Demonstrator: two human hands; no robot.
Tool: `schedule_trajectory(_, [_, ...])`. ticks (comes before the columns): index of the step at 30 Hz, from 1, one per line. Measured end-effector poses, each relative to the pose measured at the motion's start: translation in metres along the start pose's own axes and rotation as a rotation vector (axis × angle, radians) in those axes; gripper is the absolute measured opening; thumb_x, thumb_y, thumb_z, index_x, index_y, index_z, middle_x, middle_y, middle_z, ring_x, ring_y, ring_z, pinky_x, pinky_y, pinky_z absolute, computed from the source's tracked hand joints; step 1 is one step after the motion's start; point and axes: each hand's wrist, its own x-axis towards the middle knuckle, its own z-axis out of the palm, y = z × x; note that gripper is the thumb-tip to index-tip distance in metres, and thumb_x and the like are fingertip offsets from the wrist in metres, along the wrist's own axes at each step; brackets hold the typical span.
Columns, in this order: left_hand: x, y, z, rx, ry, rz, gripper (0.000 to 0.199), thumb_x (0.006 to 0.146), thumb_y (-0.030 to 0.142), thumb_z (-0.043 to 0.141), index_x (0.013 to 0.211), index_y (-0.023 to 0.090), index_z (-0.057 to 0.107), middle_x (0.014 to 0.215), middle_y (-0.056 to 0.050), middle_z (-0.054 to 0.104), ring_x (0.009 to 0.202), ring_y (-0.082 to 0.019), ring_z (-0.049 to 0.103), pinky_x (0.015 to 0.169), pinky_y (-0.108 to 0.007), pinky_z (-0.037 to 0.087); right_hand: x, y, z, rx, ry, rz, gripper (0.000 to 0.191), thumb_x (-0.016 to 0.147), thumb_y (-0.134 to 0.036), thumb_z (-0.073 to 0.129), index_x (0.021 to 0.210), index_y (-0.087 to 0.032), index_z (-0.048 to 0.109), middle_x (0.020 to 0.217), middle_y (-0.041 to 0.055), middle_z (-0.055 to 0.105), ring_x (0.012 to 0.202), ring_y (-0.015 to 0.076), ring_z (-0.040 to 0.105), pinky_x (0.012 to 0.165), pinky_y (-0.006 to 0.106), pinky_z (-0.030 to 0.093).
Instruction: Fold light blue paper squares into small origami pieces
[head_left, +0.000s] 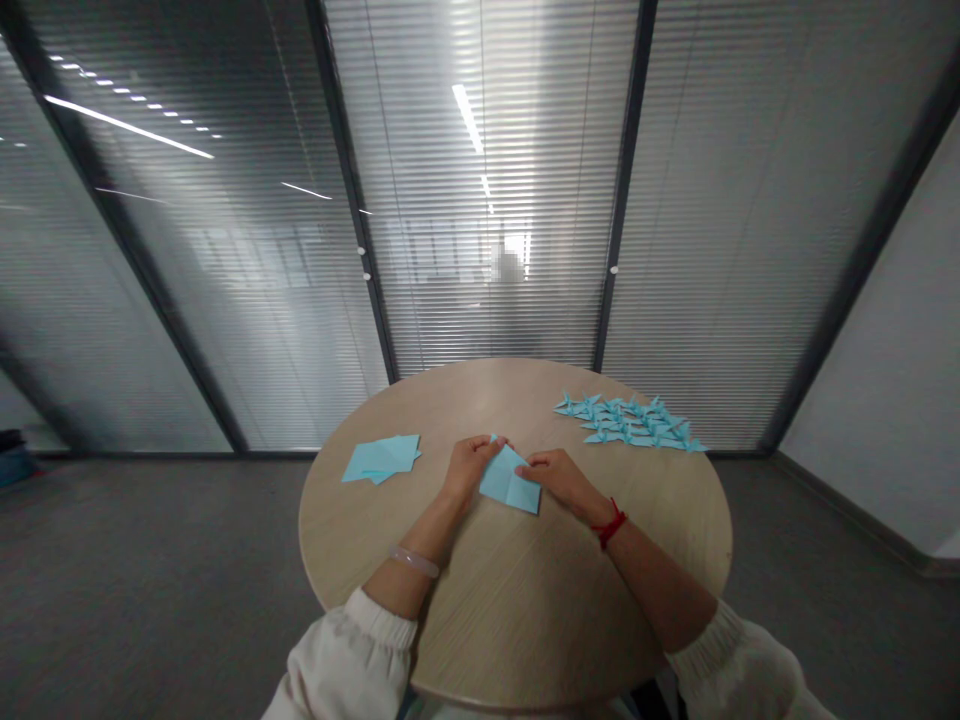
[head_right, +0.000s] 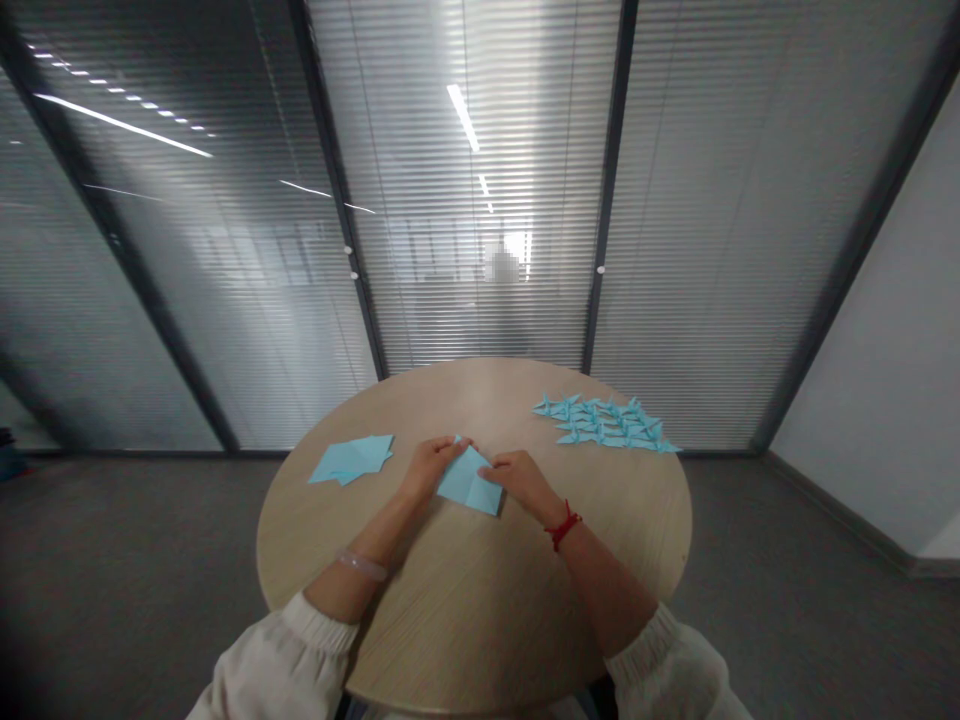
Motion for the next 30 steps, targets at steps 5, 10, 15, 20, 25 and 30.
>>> schedule_trajectory(5, [0.003,-0.002,-0.003,0.032,0.045,0.040,0.041,0.060,0.049,0.075,0.068,0.009,0.072,0.056,-0.004,0.062,0.048,-0.010,0.048,0.048,-0.022,0.035,-0.001,-0.002,0.000,-0.021,-0.018,-0.008,0.038,0.073,-0.048,0.062,0.064,-0.011,0.065,0.054,-0.0023,0.047,0.054,0.0101,0.039,0.051,0.023,0.028])
schedule_trajectory(10, [0.005,-0.006,-0.004,-0.045,0.042,0.020,0.043,0.062,0.050,0.073,0.071,0.009,0.073,0.062,-0.007,0.066,0.051,-0.012,0.053,0.050,-0.023,0.040,-0.001,-0.002,-0.001,0.008,-0.046,-0.017,0.040,0.072,-0.050,0.064,0.063,-0.011,0.065,0.056,-0.0020,0.049,0.055,0.0101,0.040,0.052,0.022,0.028])
schedule_trajectory(15, [0.005,-0.009,-0.004,-0.099,0.071,0.024,0.041,0.062,0.050,0.073,0.065,0.009,0.071,0.061,-0.007,0.066,0.050,-0.013,0.054,0.051,-0.024,0.041,-0.001,-0.003,-0.002,0.013,-0.067,-0.004,0.041,0.070,-0.051,0.065,0.062,-0.011,0.064,0.055,-0.0023,0.048,0.054,0.0099,0.039,0.052,0.023,0.027])
schedule_trajectory(20, [0.004,-0.009,-0.004,-0.121,0.055,0.020,0.044,0.062,0.053,0.072,0.067,0.009,0.071,0.064,-0.009,0.067,0.052,-0.014,0.055,0.052,-0.025,0.042,0.000,-0.004,-0.004,0.024,-0.071,0.026,0.041,0.068,-0.052,0.066,0.062,-0.012,0.064,0.053,-0.0032,0.046,0.053,0.0096,0.038,0.051,0.023,0.027])
schedule_trajectory(25, [0.002,-0.005,-0.004,-0.025,-0.040,-0.019,0.046,0.062,0.055,0.073,0.068,0.010,0.070,0.058,-0.005,0.063,0.048,-0.011,0.050,0.048,-0.023,0.036,-0.003,-0.005,-0.004,0.066,-0.031,0.030,0.042,0.068,-0.054,0.067,0.060,-0.012,0.064,0.052,-0.0022,0.048,0.054,0.0108,0.040,0.050,0.023,0.027])
schedule_trajectory(30, [-0.003,0.002,0.001,0.050,-0.035,-0.066,0.043,0.048,0.049,0.082,0.056,0.012,0.061,0.047,0.002,0.051,0.041,-0.007,0.039,0.042,-0.022,0.027,-0.005,-0.006,-0.003,0.078,-0.029,0.029,0.042,0.068,-0.053,0.067,0.059,-0.013,0.063,0.051,-0.0016,0.048,0.054,0.0114,0.041,0.050,0.024,0.027])
